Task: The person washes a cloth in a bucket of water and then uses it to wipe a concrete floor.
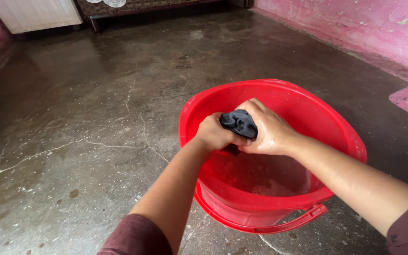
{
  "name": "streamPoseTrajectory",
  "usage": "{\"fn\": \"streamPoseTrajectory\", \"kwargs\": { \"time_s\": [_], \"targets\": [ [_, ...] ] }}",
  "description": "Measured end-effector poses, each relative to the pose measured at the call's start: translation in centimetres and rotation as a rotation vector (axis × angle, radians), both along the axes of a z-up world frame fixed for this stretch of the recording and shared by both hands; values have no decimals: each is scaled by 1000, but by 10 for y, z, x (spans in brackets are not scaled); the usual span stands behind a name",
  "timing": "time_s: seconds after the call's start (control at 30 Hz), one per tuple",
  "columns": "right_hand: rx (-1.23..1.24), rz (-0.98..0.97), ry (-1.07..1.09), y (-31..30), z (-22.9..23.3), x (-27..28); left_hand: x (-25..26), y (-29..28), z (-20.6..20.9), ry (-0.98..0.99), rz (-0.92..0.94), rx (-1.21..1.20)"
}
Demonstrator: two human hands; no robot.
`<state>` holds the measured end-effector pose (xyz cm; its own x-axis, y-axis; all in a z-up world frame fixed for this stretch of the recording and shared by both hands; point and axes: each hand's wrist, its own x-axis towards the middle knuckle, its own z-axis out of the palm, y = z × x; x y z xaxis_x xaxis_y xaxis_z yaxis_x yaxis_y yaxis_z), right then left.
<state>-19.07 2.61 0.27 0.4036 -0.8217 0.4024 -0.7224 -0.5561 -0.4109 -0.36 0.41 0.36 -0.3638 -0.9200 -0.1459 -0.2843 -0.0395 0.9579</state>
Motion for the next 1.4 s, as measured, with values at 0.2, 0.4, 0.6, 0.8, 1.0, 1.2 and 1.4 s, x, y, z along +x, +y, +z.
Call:
{"fn": "streamPoseTrajectory", "kwargs": {
  "time_s": [0.2, 0.4, 0.6, 0.8, 1.0, 1.2, 1.4],
  "targets": [
    [790, 215, -688, -22, -6, -31, -11, 4, -10, -399, 107, -730],
    [852, 14, -400, -13, -9, -29, -16, 15, -13, -458, -214, -1291],
    [276, -221, -72, -10, -13, -17, -23, 21, -11, -501, 140, -1382],
    [-444, -86, 470, 11, 11, 6, -15, 15, -2, -592, -73, -552],
    [-550, -148, 667, 15, 7, 11, -7, -2, -10, -197, -241, -286],
    [-379, -155, 486, 13, 2, 19, -6, -2, -5, -371, -188, -289],
    [24, 171, -336, -14, -3, -14, -14, -1, -4, -661, 108, -597]
  ]
}}
